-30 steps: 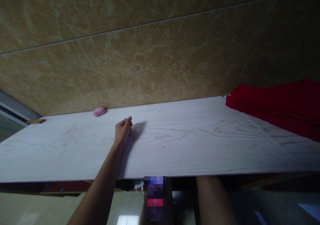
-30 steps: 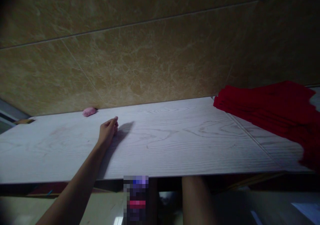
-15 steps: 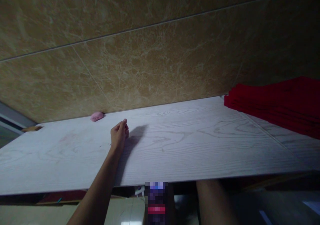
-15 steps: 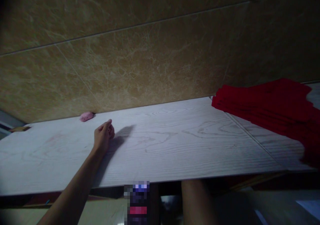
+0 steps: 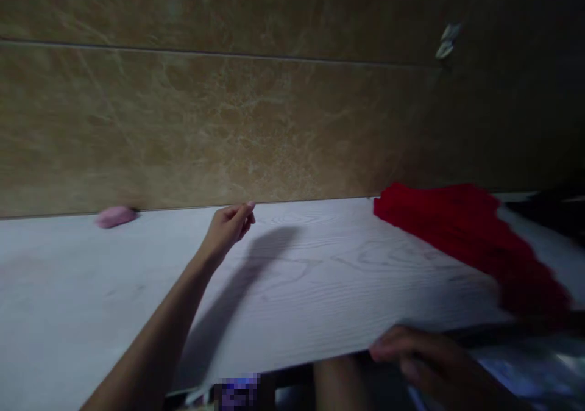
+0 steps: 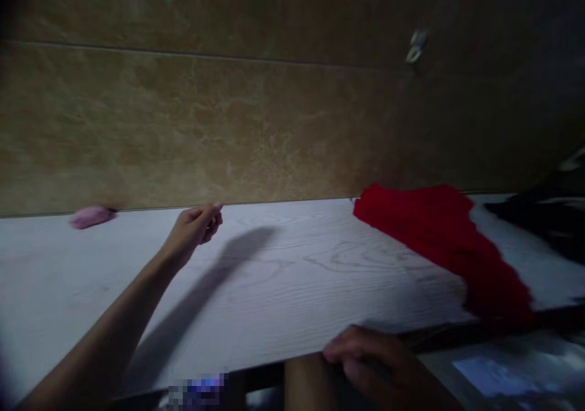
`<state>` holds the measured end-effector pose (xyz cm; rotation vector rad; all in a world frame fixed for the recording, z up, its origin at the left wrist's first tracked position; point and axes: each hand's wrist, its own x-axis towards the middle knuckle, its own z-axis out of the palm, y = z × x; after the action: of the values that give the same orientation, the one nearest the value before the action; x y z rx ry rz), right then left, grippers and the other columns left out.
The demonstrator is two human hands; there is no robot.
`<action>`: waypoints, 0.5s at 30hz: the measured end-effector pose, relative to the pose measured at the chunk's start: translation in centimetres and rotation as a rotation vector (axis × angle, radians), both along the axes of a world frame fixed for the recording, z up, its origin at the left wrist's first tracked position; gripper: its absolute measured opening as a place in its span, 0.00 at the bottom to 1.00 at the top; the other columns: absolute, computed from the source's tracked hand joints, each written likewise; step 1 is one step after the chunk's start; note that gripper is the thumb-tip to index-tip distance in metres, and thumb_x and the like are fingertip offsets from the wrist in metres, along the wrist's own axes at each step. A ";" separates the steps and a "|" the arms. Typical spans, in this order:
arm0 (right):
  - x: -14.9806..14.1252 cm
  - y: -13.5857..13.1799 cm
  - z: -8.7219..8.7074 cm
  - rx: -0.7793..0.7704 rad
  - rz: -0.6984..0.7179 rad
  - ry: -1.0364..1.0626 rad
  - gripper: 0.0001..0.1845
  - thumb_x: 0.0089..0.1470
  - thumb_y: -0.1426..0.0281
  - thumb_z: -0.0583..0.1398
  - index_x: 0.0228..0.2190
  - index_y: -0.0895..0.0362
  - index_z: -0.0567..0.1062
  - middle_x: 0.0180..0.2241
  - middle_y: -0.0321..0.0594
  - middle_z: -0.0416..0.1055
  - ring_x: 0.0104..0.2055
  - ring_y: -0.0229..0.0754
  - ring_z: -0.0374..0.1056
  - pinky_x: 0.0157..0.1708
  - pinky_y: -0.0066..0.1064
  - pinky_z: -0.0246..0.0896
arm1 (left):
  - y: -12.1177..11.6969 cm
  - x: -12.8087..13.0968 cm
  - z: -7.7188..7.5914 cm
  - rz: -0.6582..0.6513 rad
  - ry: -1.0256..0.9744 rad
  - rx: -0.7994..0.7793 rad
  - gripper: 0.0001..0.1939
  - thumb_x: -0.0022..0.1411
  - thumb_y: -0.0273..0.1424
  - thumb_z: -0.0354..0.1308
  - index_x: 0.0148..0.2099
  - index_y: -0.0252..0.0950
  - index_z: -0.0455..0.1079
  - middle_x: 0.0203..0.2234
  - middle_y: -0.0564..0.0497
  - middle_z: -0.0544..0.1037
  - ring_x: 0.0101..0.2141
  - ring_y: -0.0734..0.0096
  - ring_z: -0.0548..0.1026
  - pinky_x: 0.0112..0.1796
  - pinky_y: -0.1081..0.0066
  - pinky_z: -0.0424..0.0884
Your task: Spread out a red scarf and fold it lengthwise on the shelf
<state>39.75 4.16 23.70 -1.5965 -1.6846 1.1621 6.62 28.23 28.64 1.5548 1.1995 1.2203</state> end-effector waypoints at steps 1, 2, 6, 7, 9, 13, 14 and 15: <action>0.8 0.9 1.2 0.074 -0.041 -0.053 0.15 0.54 0.41 0.59 0.33 0.30 0.82 0.36 0.37 0.79 0.44 0.53 0.76 0.47 0.47 0.72 | 0.5 0.8 -0.4 -0.029 0.069 0.033 0.26 0.54 0.57 0.60 0.22 0.39 0.65 0.14 0.56 0.62 0.17 0.74 0.58 0.19 0.73 0.52; 1.8 2.0 2.2 0.176 -0.105 -0.113 0.16 0.57 0.45 0.58 0.33 0.36 0.82 0.35 0.37 0.79 0.42 0.52 0.76 0.47 0.45 0.72 | 1.0 1.6 -1.1 -0.064 0.141 0.078 0.27 0.54 0.58 0.59 0.22 0.38 0.68 0.14 0.54 0.64 0.18 0.73 0.61 0.20 0.72 0.55; 7.7 7.1 5.3 0.313 -0.303 -0.299 0.18 0.57 0.54 0.58 0.36 0.53 0.81 0.32 0.42 0.79 0.34 0.47 0.75 0.37 0.36 0.70 | 2.4 3.4 -4.3 -0.137 0.343 0.238 0.31 0.55 0.62 0.54 0.22 0.40 0.71 0.15 0.53 0.70 0.20 0.68 0.66 0.24 0.72 0.59; 9.4 8.2 6.0 0.347 -0.370 -0.349 0.16 0.57 0.57 0.58 0.36 0.54 0.80 0.32 0.43 0.79 0.35 0.47 0.75 0.37 0.35 0.69 | 2.5 3.5 -4.8 -0.154 0.361 0.251 0.31 0.55 0.63 0.53 0.22 0.40 0.70 0.15 0.53 0.70 0.20 0.67 0.67 0.24 0.71 0.60; 12.6 10.2 7.4 0.474 -0.488 -0.494 0.13 0.59 0.61 0.58 0.37 0.55 0.80 0.38 0.46 0.80 0.40 0.47 0.75 0.44 0.36 0.68 | 2.2 3.2 -5.2 -0.161 0.368 0.256 0.31 0.57 0.63 0.51 0.23 0.41 0.71 0.15 0.54 0.71 0.20 0.67 0.67 0.25 0.71 0.60; 16.8 13.4 9.7 0.557 -0.534 -0.787 0.13 0.62 0.67 0.59 0.42 0.60 0.81 0.48 0.53 0.78 0.53 0.48 0.71 0.58 0.35 0.59 | 1.6 2.9 -4.8 -0.126 0.364 0.253 0.31 0.58 0.62 0.50 0.23 0.41 0.70 0.15 0.54 0.68 0.20 0.67 0.65 0.24 0.71 0.59; 17.4 14.1 10.1 0.500 -0.513 -0.801 0.15 0.62 0.67 0.61 0.45 0.62 0.81 0.51 0.55 0.77 0.54 0.47 0.71 0.59 0.34 0.58 | 1.5 2.9 -4.8 -0.132 0.364 0.250 0.31 0.58 0.61 0.50 0.22 0.40 0.70 0.15 0.54 0.68 0.20 0.68 0.65 0.25 0.71 0.59; 17.8 14.7 10.4 0.426 -0.484 -0.792 0.18 0.61 0.66 0.63 0.48 0.63 0.80 0.52 0.55 0.77 0.54 0.46 0.71 0.57 0.32 0.59 | 1.4 3.0 -4.8 -0.143 0.363 0.245 0.30 0.58 0.61 0.50 0.22 0.40 0.70 0.15 0.54 0.68 0.21 0.68 0.65 0.25 0.71 0.59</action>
<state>57.56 18.82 34.07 -2.1306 -1.6552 -0.1065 9.66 29.66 23.89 2.0748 1.1674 1.0491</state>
